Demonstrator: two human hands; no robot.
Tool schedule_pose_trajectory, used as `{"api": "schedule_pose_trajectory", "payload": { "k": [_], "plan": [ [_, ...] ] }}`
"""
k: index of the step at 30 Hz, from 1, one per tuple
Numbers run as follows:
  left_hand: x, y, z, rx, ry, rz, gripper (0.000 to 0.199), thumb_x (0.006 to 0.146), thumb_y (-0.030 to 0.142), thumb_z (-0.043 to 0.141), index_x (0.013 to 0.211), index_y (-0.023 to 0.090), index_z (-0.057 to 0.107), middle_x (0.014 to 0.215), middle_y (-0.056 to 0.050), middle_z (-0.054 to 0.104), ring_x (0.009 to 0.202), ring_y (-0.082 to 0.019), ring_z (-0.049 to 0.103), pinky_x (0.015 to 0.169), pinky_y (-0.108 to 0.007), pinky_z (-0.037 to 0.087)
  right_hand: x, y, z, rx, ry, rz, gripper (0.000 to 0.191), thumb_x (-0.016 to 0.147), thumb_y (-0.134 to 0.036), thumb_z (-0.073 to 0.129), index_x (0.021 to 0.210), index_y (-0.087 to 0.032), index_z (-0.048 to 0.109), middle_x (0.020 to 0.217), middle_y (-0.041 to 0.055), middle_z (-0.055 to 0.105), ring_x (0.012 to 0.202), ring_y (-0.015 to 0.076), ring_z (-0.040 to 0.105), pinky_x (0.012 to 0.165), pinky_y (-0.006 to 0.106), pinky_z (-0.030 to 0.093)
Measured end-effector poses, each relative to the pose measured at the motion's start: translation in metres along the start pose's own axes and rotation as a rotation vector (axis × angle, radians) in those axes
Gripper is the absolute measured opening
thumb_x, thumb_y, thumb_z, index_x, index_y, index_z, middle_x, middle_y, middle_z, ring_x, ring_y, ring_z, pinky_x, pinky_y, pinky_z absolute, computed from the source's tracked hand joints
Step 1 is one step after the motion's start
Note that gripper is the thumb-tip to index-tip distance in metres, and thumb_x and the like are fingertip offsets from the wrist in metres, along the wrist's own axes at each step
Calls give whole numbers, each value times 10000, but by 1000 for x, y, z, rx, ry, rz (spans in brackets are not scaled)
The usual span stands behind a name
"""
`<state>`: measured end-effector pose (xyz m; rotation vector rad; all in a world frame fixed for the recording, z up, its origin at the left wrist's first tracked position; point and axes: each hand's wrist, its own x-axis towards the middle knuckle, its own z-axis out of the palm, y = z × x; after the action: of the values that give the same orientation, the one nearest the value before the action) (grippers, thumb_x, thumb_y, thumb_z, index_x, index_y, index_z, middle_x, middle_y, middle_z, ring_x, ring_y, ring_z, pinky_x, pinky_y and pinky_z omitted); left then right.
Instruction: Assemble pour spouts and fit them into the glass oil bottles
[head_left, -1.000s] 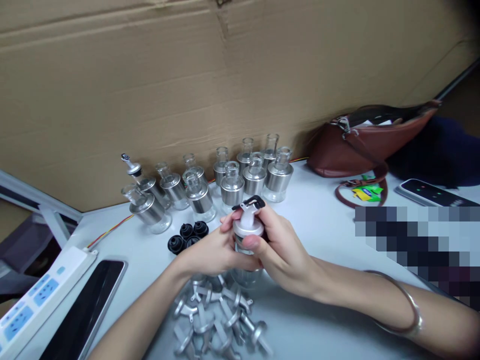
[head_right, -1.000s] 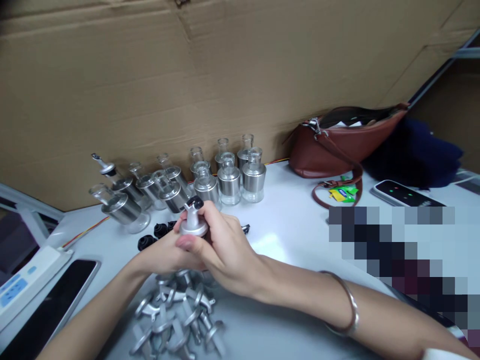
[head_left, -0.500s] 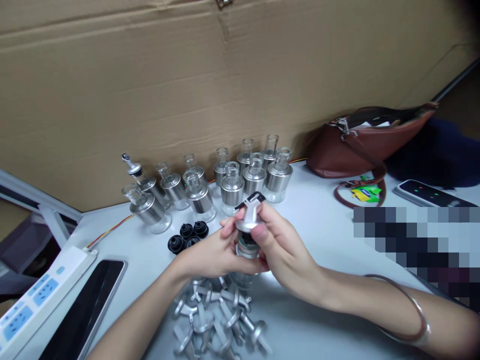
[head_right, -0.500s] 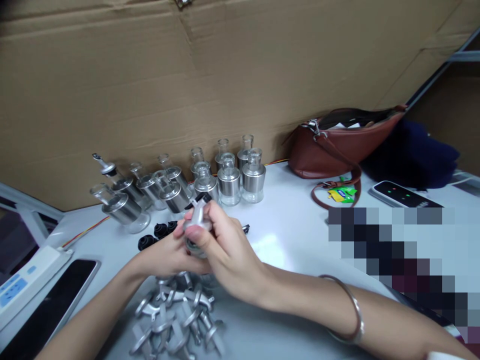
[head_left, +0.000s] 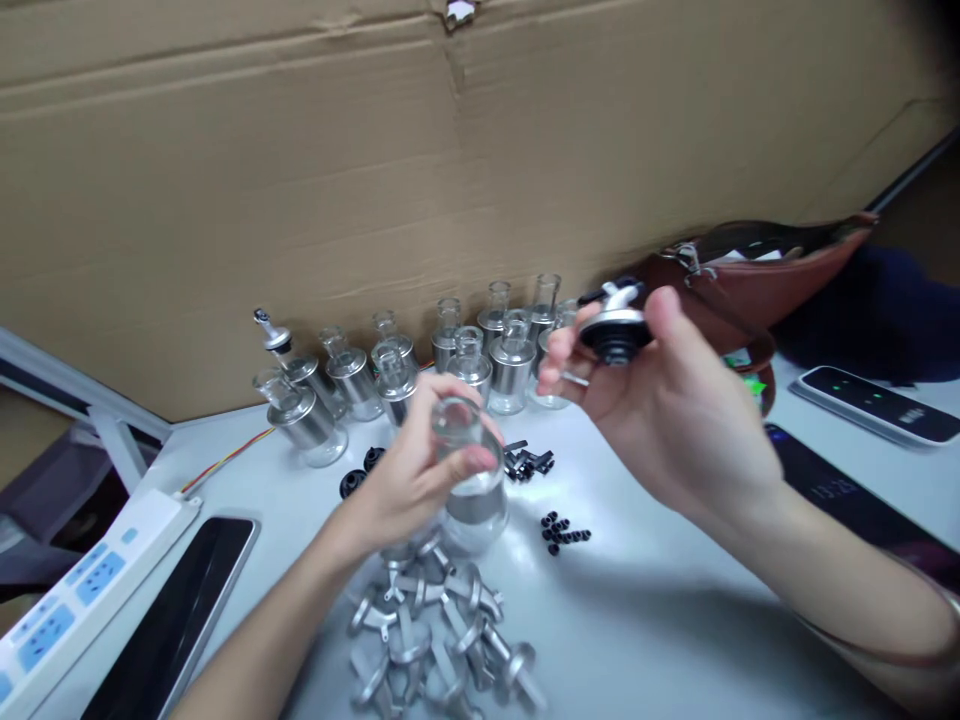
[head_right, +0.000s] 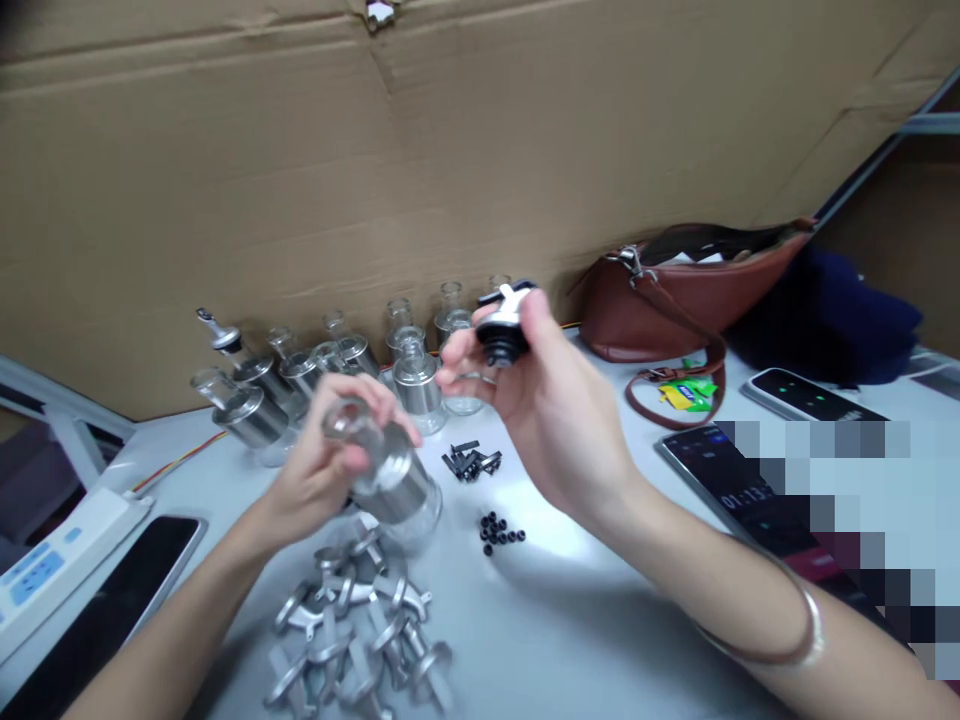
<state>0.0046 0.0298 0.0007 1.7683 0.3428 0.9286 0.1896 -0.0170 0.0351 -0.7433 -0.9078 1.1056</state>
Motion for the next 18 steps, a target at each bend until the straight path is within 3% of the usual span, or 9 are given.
{"api": "schedule_pose_trajectory", "payload": {
  "k": [3,8,13,15,18],
  "plan": [
    [2,18,-23,67,237,295,278,877,444,632,997,253,470,875,25,509,783,-185,678,724,-369,551,3,-12,-3,31,62,-60,327,939,-458,475,743,-230,603,717,7,607,630,134,602,647,282,532],
    [0,41,-68,430,544,435,268,870,494,622,922,263,498,815,34,524,716,-142,629,749,-349,534,6,-22,-1,10,159,-110,545,1026,-352,213,690,-206,617,679,20,542,587,113,570,594,274,491],
    [-2,18,-95,852,738,189,374,847,570,586,954,242,442,857,-22,538,808,-203,578,790,-388,462,8,-20,-3,12,178,-146,545,1025,-339,212,697,-199,623,668,17,528,595,116,564,582,279,465],
    [0,4,-96,921,759,132,388,833,549,597,975,225,438,888,-46,536,823,-227,567,791,-406,447,8,-19,-4,12,176,-142,537,1027,-338,217,700,-202,621,672,20,539,592,119,564,595,293,460],
    [2,-10,-92,1163,730,-50,305,912,478,469,1028,197,442,991,-109,548,967,-297,552,873,-477,397,8,-18,-3,8,184,-117,535,1029,-335,219,698,-209,620,673,23,552,596,124,563,610,310,453]
  ]
}}
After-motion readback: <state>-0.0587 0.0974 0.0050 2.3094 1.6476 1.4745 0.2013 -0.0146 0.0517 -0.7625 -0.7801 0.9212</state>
